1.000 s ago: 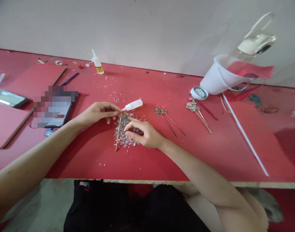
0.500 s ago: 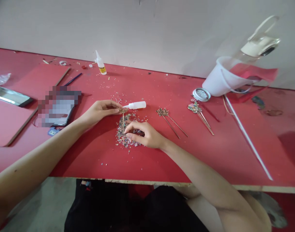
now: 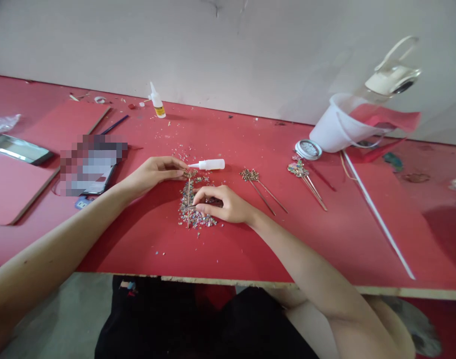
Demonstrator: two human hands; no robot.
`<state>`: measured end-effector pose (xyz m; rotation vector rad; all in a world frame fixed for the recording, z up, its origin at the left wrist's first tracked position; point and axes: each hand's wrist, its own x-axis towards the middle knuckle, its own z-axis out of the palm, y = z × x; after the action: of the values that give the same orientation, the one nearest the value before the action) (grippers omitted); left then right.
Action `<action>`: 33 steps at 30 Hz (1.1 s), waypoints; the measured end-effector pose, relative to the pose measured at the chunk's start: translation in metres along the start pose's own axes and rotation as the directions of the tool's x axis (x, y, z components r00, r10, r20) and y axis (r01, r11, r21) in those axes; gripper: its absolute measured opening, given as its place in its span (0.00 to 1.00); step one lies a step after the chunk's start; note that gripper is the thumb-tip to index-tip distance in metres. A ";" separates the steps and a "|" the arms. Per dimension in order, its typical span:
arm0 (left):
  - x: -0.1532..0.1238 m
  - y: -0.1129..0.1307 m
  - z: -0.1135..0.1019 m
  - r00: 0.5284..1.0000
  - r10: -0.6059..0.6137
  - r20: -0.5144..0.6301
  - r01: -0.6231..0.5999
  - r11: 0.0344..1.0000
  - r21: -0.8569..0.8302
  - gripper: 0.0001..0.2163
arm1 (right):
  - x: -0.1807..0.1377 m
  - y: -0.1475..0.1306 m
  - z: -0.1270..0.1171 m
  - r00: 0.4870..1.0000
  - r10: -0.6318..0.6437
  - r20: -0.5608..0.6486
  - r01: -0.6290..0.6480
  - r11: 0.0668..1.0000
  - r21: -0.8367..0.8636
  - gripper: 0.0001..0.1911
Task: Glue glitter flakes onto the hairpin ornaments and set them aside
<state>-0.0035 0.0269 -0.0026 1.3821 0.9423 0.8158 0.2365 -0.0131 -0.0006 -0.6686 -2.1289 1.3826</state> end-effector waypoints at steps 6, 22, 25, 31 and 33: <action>-0.001 0.003 -0.001 0.999 -0.003 0.049 0.003 1.000 0.014 0.10 | 0.007 -0.004 0.004 0.994 -0.061 0.089 0.064 0.997 -0.032 0.06; -0.004 0.010 0.002 0.998 -0.035 0.053 0.034 0.999 0.024 0.10 | -0.008 -0.011 0.006 0.990 -0.042 0.137 0.056 0.993 -0.102 0.04; -0.004 0.010 0.002 0.998 -0.035 0.056 0.034 0.999 0.021 0.10 | -0.009 -0.008 0.005 0.997 -0.018 0.076 0.025 0.994 -0.104 0.04; -0.005 0.013 0.004 0.998 -0.030 0.048 0.028 0.999 0.040 0.09 | -0.009 -0.005 0.006 0.999 -0.023 0.021 0.026 0.991 -0.135 0.04; -0.006 0.014 0.005 0.999 -0.028 0.044 0.026 0.999 0.047 0.08 | -0.009 -0.006 0.006 0.998 -0.012 0.054 0.020 0.988 -0.150 0.04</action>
<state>-0.0010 0.0204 0.0114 1.4188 0.9485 0.7443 0.2388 -0.0256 0.0016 -0.6775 -2.2926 1.2523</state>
